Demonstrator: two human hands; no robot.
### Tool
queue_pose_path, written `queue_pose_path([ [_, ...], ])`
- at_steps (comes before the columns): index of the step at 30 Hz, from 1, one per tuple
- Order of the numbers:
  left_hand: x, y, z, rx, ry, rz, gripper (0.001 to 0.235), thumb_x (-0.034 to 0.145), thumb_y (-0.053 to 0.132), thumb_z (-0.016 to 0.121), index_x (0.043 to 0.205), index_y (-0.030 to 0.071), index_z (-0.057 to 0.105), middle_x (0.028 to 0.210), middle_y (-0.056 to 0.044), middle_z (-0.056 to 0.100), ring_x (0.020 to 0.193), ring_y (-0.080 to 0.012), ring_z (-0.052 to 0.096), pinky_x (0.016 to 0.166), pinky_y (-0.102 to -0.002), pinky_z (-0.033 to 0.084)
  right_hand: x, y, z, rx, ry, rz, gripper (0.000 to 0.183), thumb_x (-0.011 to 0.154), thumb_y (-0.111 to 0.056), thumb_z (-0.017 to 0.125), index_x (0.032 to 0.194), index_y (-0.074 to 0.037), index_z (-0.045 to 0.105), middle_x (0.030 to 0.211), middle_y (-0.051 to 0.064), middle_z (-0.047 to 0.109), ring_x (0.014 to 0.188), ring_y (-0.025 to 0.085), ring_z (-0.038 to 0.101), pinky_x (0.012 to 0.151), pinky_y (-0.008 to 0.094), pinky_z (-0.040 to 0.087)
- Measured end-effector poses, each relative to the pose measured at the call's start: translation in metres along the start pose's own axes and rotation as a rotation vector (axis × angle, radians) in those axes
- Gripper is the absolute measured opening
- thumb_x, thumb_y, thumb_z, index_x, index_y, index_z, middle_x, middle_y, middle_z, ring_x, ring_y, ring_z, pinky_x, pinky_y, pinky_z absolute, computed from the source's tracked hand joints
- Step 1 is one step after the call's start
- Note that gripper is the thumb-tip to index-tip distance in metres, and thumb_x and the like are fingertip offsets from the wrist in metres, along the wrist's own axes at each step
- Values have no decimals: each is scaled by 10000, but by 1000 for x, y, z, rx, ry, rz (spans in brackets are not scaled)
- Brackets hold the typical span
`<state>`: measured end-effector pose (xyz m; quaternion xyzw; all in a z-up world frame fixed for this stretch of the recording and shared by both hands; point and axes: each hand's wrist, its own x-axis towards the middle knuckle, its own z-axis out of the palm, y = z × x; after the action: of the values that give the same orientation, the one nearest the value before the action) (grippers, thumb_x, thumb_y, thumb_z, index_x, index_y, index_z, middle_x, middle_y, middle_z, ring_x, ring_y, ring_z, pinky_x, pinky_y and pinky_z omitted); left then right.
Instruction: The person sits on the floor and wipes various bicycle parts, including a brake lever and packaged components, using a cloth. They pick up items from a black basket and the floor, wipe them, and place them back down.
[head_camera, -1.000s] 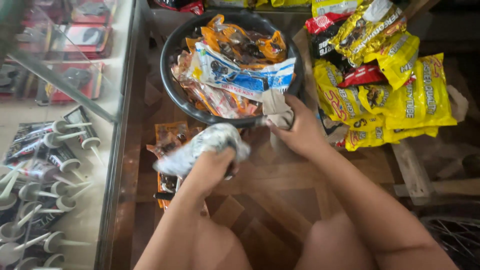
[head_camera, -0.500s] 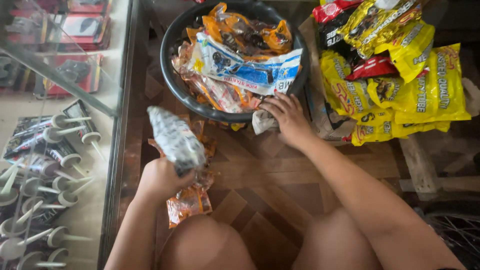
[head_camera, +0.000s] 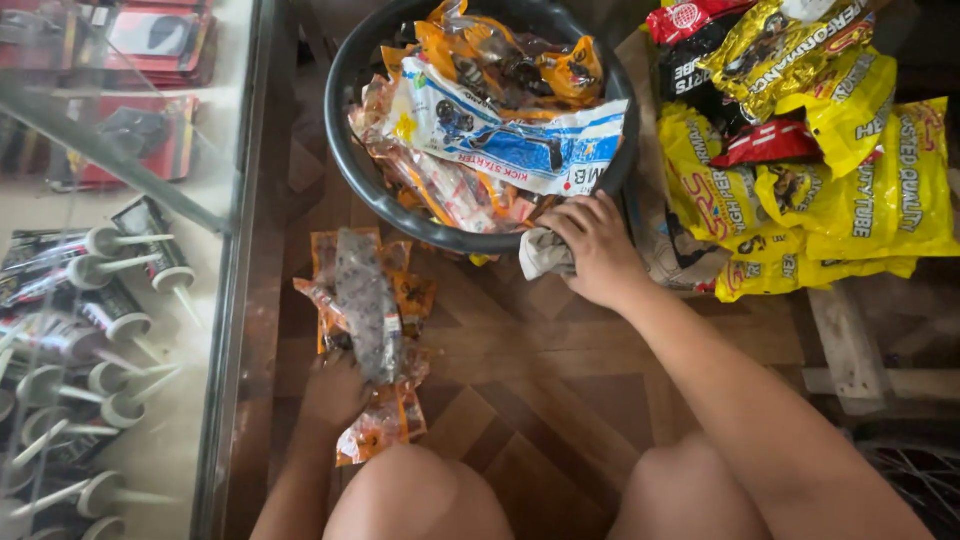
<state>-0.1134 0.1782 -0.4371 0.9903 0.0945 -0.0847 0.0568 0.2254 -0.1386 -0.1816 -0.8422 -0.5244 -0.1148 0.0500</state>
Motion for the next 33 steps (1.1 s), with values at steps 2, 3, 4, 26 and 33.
queue_pose_path([
  [2,-7,4,6,84,56,-73,443,808,546,600,1083,217,711,1219,-48,654,1350,-261,501,1117,-563,392,5,4,-4,18,-51,-25,1004,411,-165,955,1336,-220,570,1247,41,614,1293,327,521,1181,580,299],
  [3,-13,14,-7,82,59,-72,443,808,546,600,1083,217,711,1219,-48,654,1350,-261,501,1117,-563,392,8,5,-10,15,-51,-25,1004,411,-165,955,1336,-220,570,1247,41,614,1293,327,521,1181,580,299],
  [4,-20,22,-22,14,333,-152,494,745,367,589,1136,79,681,1270,-128,625,1238,-318,531,1069,-551,410,12,6,-17,105,-54,-53,863,464,-78,850,1282,-177,591,1243,50,611,1265,321,511,1208,539,268],
  [26,41,126,-268,-763,504,-551,903,765,82,693,1564,144,278,1646,-264,134,1489,-494,232,1132,-575,329,81,28,-5,285,175,549,395,765,-288,684,1136,-155,686,943,143,724,756,437,670,640,526,525],
  [33,169,158,-260,-1020,357,-780,1185,785,291,853,1666,251,61,1565,-424,-105,1344,-675,365,1168,-641,364,84,43,11,260,-164,621,595,735,-474,604,1296,-281,651,1119,55,747,1102,300,713,938,466,586],
])
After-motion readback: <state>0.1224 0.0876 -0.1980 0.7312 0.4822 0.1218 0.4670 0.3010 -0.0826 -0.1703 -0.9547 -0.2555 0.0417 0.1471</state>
